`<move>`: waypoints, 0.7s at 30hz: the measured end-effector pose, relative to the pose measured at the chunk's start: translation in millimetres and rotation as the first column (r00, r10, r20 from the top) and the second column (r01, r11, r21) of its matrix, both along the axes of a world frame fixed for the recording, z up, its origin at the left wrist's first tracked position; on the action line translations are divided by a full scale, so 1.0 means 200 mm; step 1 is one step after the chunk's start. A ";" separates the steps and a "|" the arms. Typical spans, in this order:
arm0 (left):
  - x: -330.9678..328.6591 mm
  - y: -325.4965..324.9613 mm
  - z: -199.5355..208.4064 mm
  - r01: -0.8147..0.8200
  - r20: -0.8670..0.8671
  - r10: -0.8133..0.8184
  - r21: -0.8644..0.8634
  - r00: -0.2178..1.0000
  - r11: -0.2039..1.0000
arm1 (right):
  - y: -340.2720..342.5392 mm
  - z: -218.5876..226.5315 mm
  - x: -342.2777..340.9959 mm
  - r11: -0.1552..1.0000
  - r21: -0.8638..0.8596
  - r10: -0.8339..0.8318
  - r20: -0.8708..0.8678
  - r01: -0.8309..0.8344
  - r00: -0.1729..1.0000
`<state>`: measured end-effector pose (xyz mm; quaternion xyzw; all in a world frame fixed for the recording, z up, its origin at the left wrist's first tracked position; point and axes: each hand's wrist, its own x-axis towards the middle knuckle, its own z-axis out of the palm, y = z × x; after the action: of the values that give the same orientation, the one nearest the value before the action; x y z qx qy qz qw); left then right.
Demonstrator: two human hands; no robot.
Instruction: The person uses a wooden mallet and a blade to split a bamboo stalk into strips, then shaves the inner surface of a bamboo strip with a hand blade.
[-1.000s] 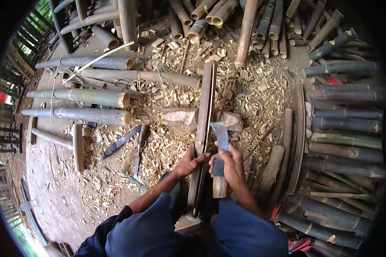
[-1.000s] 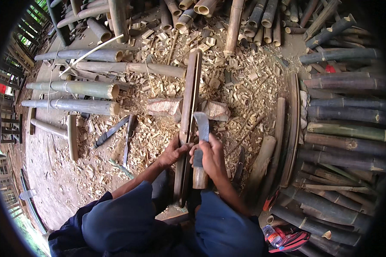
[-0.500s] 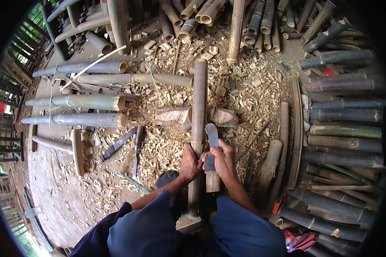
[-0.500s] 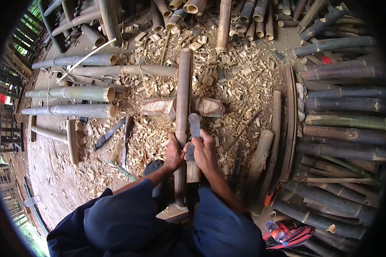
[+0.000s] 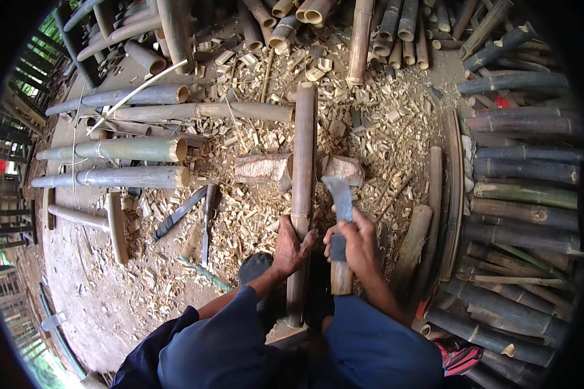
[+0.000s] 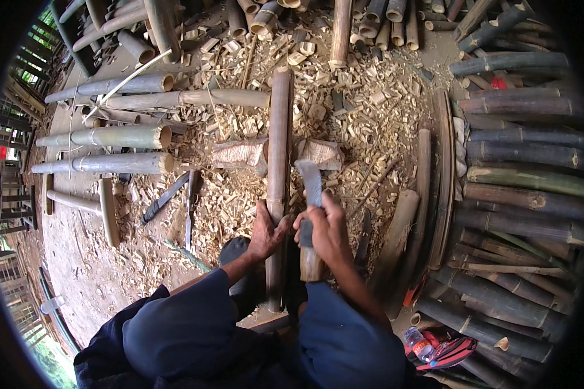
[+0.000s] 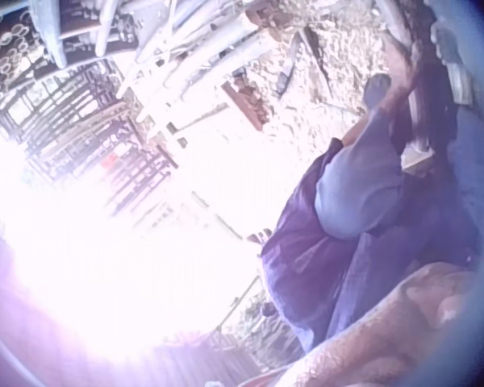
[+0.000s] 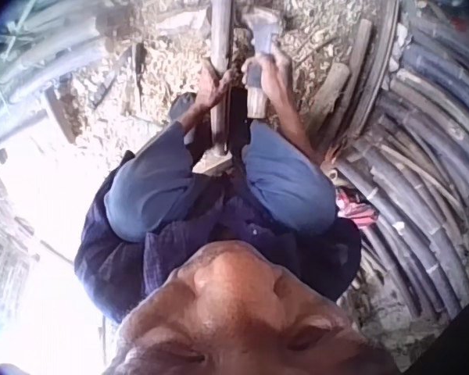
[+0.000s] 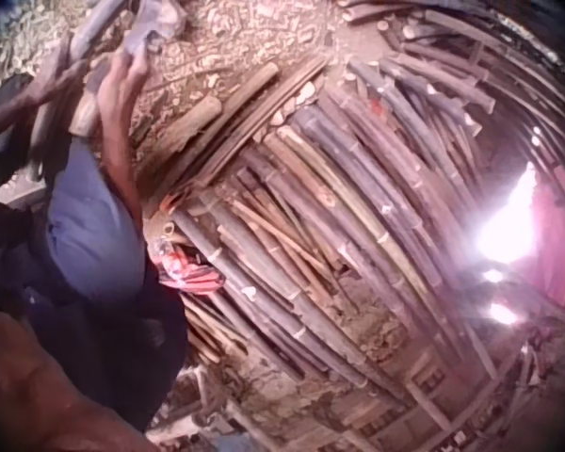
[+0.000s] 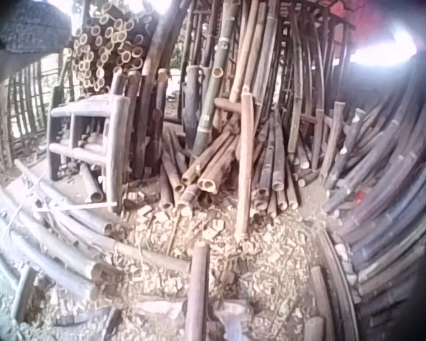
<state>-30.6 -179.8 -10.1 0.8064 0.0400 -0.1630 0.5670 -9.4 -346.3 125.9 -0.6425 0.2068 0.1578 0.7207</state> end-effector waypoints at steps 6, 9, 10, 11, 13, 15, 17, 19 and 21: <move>-0.01 -0.02 0.02 0.007 -0.012 -0.006 0.108 1.000 0.994 | 0.02 -0.10 -0.15 0.995 0.083 0.060 -0.114 -0.050 0.992; -0.06 -0.01 -0.08 -0.015 -0.011 0.016 0.036 1.000 0.999 | 0.04 -0.17 -0.05 0.992 0.121 0.037 -0.026 -0.034 0.999; -0.06 -0.01 -0.08 -0.004 0.019 0.003 0.049 1.000 0.999 | 0.04 -0.19 0.01 0.994 0.099 0.035 0.008 -0.036 0.999; -0.06 -0.01 -0.08 0.011 0.050 -0.014 0.058 0.999 0.998 | 0.03 -0.20 0.09 0.997 0.073 0.028 0.039 -0.031 0.999; -0.06 -0.01 -0.06 0.006 0.067 -0.012 0.084 0.998 0.996 | 0.00 -0.21 0.28 0.996 0.089 0.020 0.090 -0.029 0.996; -0.05 -0.02 0.01 0.017 0.021 -0.020 0.139 1.000 0.990 | -0.03 -0.20 0.46 0.991 0.133 0.013 0.037 -0.017 0.999; -0.04 -0.02 0.01 0.028 0.052 -0.037 0.156 0.998 0.987 | -0.05 -0.19 0.57 0.993 0.098 0.069 0.022 -0.071 0.997; -0.05 -0.02 0.01 0.029 0.078 -0.044 0.177 0.996 0.984 | -0.06 -0.18 0.67 0.991 0.053 0.120 0.021 -0.121 0.993; -0.05 -0.01 0.01 0.035 0.031 -0.040 0.155 0.999 0.987 | -0.05 -0.18 0.76 0.988 -0.005 0.153 0.039 -0.153 0.987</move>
<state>-39.8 -182.6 -8.6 0.8513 0.0277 -0.1566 0.5001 142.6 -357.3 90.5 -0.6602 0.1428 0.1995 0.7099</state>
